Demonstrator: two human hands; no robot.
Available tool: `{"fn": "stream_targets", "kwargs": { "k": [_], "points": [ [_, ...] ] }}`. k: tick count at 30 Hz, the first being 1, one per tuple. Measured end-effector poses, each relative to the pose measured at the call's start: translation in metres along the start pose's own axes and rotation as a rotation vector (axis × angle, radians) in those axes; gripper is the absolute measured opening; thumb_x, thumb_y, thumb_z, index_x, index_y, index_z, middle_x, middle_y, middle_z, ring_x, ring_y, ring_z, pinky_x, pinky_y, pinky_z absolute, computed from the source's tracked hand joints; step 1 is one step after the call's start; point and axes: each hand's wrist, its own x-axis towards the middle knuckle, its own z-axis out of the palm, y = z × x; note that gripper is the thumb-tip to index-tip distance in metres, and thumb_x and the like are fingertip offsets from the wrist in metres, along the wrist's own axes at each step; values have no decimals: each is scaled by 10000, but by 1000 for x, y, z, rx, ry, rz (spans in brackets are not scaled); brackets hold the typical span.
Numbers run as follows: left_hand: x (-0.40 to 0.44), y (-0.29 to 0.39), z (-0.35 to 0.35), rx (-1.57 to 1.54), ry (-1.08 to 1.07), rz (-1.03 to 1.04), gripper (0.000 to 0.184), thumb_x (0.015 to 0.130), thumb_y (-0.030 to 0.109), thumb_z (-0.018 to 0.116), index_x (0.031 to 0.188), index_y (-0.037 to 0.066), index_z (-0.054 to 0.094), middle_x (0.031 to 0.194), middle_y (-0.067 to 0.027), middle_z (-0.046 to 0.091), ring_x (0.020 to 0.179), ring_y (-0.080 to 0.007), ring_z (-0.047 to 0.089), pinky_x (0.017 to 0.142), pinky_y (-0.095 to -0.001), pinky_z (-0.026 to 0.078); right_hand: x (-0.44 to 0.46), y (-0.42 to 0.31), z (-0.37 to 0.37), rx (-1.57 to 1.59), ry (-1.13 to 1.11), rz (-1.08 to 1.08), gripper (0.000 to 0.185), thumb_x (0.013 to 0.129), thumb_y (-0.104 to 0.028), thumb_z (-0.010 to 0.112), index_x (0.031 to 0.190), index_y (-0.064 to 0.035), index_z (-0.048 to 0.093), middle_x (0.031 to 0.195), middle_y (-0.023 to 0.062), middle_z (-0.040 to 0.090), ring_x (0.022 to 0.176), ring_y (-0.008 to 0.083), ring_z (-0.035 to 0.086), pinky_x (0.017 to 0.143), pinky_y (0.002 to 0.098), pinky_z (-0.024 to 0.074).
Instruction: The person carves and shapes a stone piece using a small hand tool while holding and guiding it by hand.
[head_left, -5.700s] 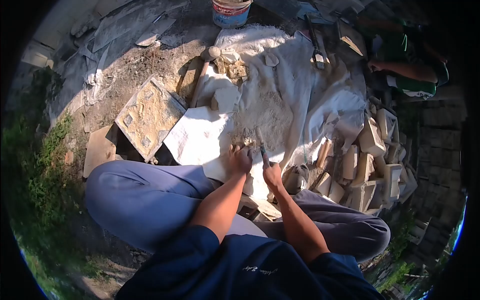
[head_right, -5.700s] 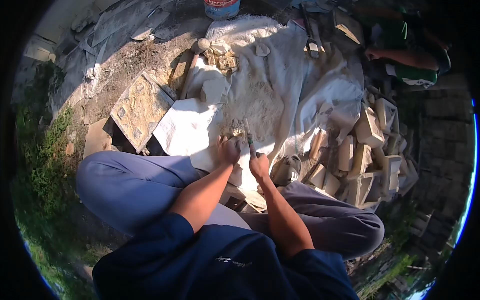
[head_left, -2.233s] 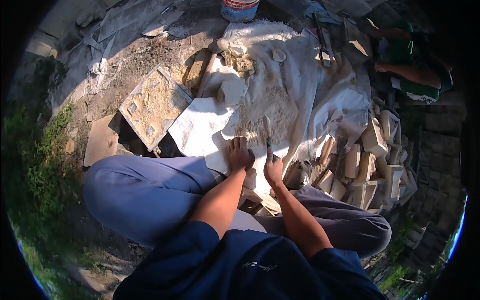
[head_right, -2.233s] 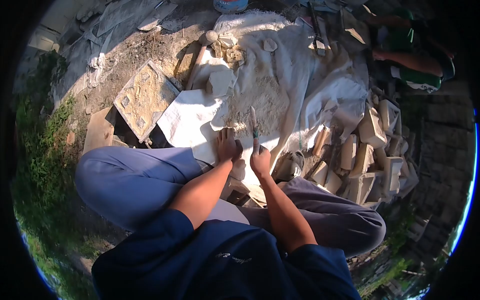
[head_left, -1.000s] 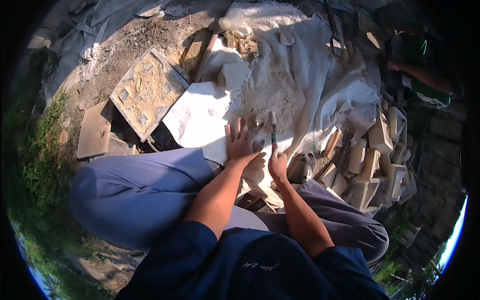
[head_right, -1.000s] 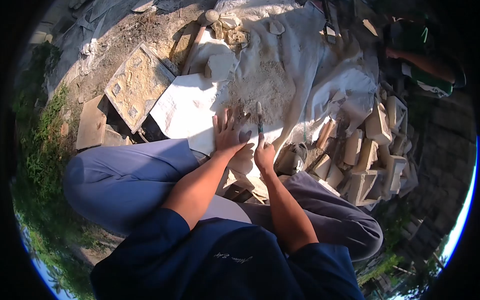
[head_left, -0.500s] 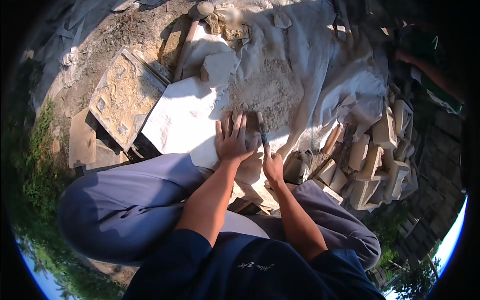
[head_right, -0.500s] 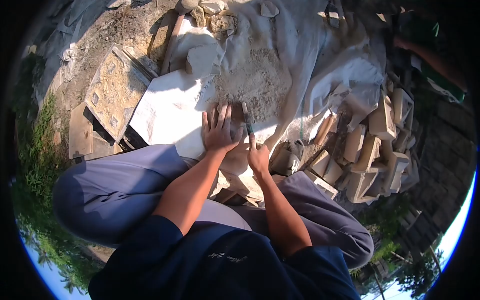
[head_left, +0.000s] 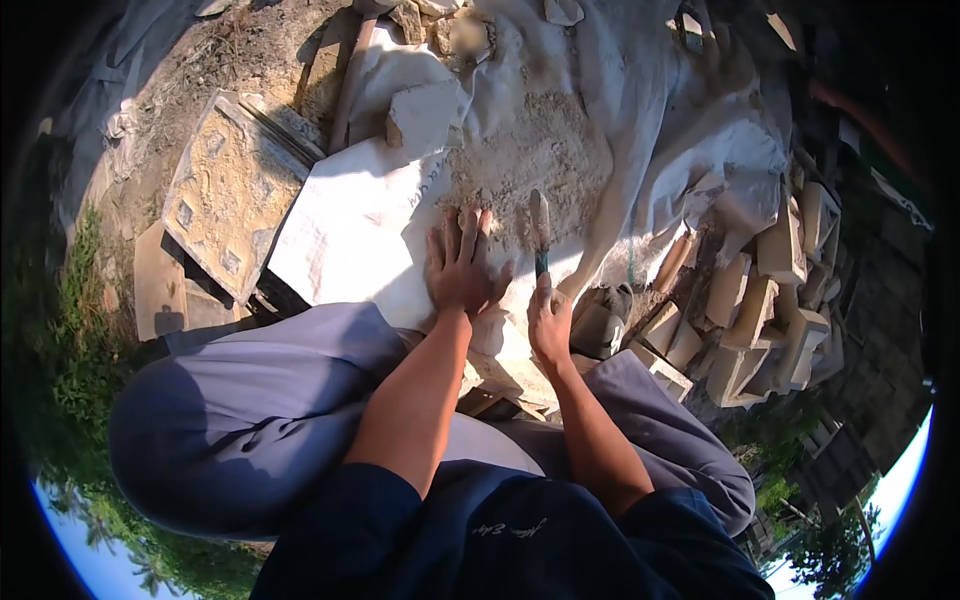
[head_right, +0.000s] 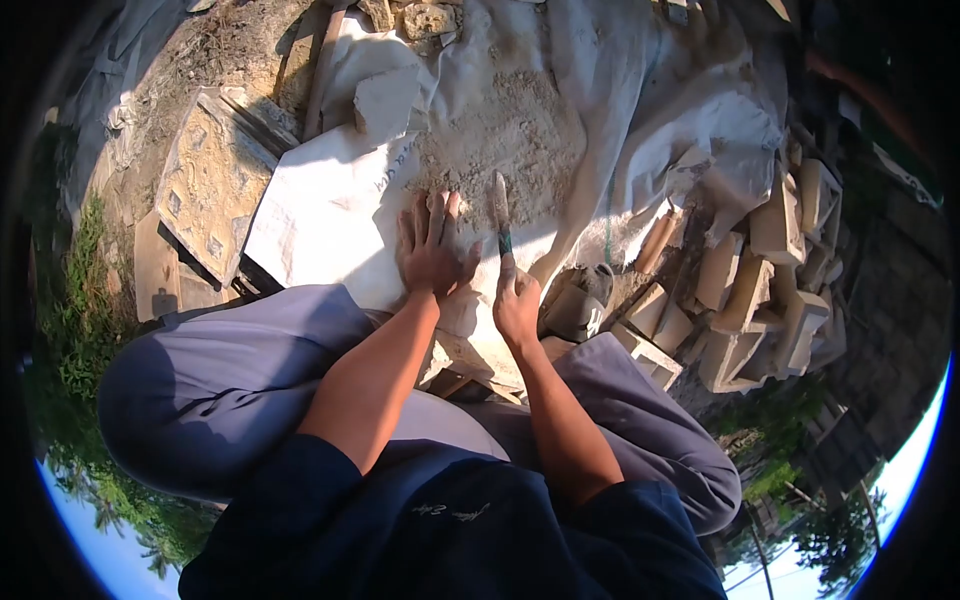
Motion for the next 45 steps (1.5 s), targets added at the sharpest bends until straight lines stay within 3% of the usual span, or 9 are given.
{"fn": "stream_targets", "kwargs": {
  "k": [2, 8, 14, 18, 25, 30, 36, 39, 45],
  "points": [
    [-3, 1, -4, 21, -42, -12, 793, 856, 557, 587, 1501, 119, 440, 1604, -63, 313, 1484, -361, 273, 1186, -597, 229, -4, 12, 3, 322, 1, -117, 589, 1060, -430, 475, 639, -22, 419, 558, 22, 400, 548, 104, 370, 497, 370, 309],
    [-6, 4, -5, 19, 12, -4, 796, 840, 519, 597, 1515, 140, 416, 1581, -80, 344, 1488, -360, 260, 1209, -586, 174, -6, -8, -3, -103, 42, 147, 685, 1033, -524, 482, 609, 12, 440, 527, 13, 393, 536, 135, 358, 502, 387, 314],
    [1, 4, -9, 3, -69, -42, 810, 841, 512, 594, 1531, 145, 383, 1593, -68, 335, 1494, -356, 257, 1204, -589, 185, -5, -8, 1, 96, 106, -210, 635, 1064, -512, 417, 614, -67, 359, 555, -34, 325, 530, 92, 282, 474, 322, 245],
    [-2, 8, -13, -2, -28, -19, 805, 853, 515, 588, 1536, 147, 377, 1606, -48, 315, 1512, -342, 212, 1217, -581, 138, -5, 2, -1, -85, 46, 163, 701, 1018, -589, 464, 635, -2, 463, 564, 30, 424, 553, 136, 378, 515, 370, 337],
    [3, 1, -5, 15, 19, 9, 838, 837, 514, 607, 1555, 172, 342, 1624, -56, 271, 1509, -349, 219, 1201, -589, 201, -2, 2, -2, 227, 74, -159, 583, 1065, -445, 455, 653, -39, 385, 580, -22, 353, 570, 98, 312, 505, 347, 275],
    [1, 6, -8, 31, -18, -11, 828, 843, 505, 597, 1554, 163, 346, 1639, -41, 244, 1507, -343, 224, 1205, -582, 194, -4, -2, -5, -65, 49, 163, 652, 1031, -514, 497, 643, -1, 395, 557, 27, 374, 561, 123, 358, 516, 374, 313],
    [-2, 3, -6, 26, -1, -11, 794, 849, 518, 589, 1526, 148, 399, 1623, -30, 276, 1509, -334, 217, 1203, -577, 206, -3, 4, -3, 466, -38, -109, 654, 1050, -518, 452, 599, -48, 395, 552, -24, 385, 537, 86, 326, 481, 342, 267],
    [-3, 7, -13, 20, -17, -18, 819, 848, 514, 599, 1547, 163, 356, 1623, -38, 279, 1509, -328, 215, 1209, -569, 198, -3, 11, 2, 63, 10, 166, 694, 1043, -537, 452, 560, -43, 382, 524, 9, 385, 524, 111, 357, 472, 362, 290],
    [-2, 3, 0, 51, 55, 7, 772, 856, 540, 580, 1500, 136, 442, 1595, -55, 341, 1478, -340, 300, 1184, -590, 240, 6, 8, -4, 167, -36, 34, 636, 1051, -493, 467, 613, -41, 378, 553, -3, 363, 557, 104, 322, 497, 348, 290]
  ]
}}
